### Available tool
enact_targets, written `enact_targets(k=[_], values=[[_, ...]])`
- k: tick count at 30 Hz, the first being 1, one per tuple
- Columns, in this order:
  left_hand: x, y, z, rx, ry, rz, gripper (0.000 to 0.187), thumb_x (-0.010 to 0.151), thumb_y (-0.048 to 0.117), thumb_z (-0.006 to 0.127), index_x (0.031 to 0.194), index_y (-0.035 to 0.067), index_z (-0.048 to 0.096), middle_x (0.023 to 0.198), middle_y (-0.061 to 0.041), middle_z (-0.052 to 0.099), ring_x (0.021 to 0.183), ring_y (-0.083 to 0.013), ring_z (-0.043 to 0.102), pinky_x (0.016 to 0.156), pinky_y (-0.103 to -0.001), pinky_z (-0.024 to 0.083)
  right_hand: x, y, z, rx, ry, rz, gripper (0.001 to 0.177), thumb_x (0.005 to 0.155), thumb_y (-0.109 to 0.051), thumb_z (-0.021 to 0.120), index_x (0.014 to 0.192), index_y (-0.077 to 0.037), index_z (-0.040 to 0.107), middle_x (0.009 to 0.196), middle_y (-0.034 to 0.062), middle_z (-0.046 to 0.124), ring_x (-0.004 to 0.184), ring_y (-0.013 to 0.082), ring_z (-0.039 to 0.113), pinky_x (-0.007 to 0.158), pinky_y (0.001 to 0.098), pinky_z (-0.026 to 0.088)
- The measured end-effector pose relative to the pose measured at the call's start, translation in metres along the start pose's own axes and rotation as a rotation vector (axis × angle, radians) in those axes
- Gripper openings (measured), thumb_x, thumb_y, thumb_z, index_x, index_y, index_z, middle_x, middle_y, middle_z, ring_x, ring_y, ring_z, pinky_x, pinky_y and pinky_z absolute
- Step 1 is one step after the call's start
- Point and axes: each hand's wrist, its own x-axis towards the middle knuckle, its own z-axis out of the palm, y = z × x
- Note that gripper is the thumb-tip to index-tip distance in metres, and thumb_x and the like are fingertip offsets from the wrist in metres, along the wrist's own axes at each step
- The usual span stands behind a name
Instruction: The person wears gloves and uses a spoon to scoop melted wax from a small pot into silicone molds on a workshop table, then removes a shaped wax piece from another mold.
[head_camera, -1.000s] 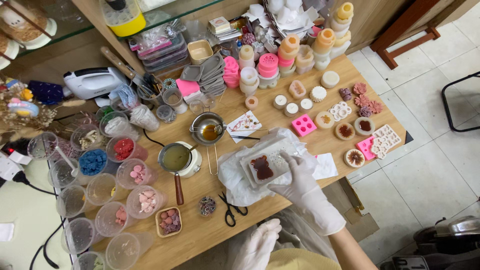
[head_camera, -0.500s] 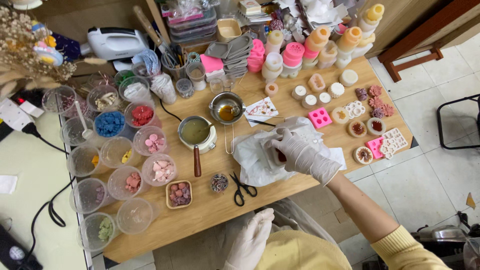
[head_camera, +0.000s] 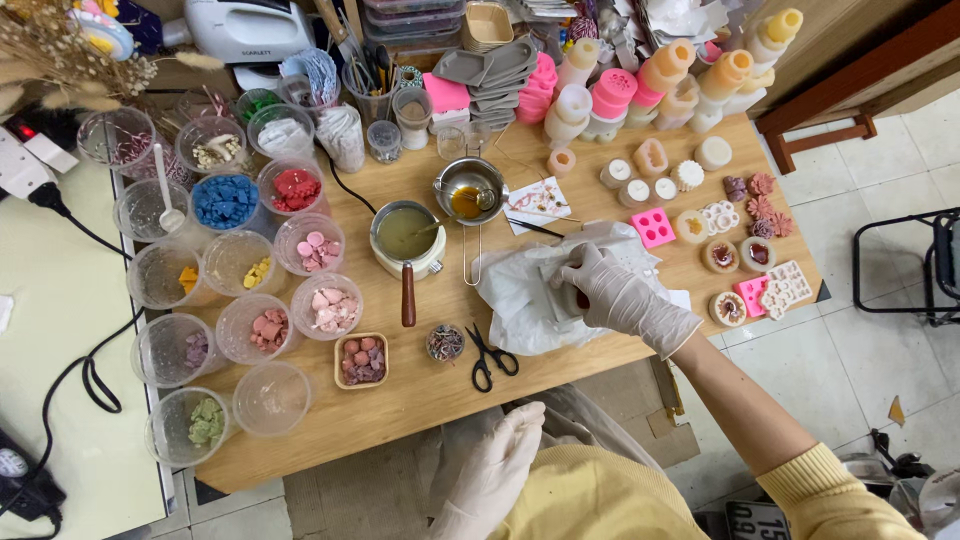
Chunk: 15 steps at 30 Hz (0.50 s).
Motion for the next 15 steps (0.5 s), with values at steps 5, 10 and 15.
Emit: enact_targets(k=[5, 10, 15], values=[[0.0027, -0.007, 0.0004, 0.023, 0.004, 0.04, 0.034, 0.1, 0.014, 0.059, 0.132, 0.004, 0.062, 0.128, -0.008, 0.072, 0.119, -0.016, 0.069, 0.101, -0.028, 0.054, 0.0007, -0.0002, 0.0032, -0.068, 0.001, -0.003, 0.048, 0.06, -0.002, 0.079, 0.105, -0.015, 0.067, 0.124, 0.0161, 0.055, 0.108, 0.0413, 0.056, 0.094, 0.0443, 0.049], [0.0014, -0.007, 0.0, 0.011, 0.002, 0.06, 0.035, 0.1, 0.014, 0.059, 0.133, 0.004, 0.061, 0.13, -0.008, 0.071, 0.12, -0.0155, 0.069, 0.102, -0.028, 0.053, 0.0016, -0.0009, 0.0019, -0.09, -0.031, 0.017, 0.049, 0.058, -0.002, 0.078, 0.104, -0.009, 0.065, 0.123, 0.0176, 0.055, 0.108, 0.0424, 0.055, 0.093, 0.0452, 0.048], [0.0004, -0.0021, 0.0011, -0.005, 0.001, -0.003, 0.036, 0.1, 0.015, 0.059, 0.134, 0.005, 0.061, 0.132, -0.006, 0.07, 0.121, -0.0145, 0.068, 0.103, -0.027, 0.052, 0.0006, 0.0011, 0.0031, -0.041, 0.003, -0.014, 0.043, 0.062, -0.002, 0.077, 0.102, -0.012, 0.067, 0.119, 0.0167, 0.056, 0.106, 0.0398, 0.056, 0.094, 0.0436, 0.049]])
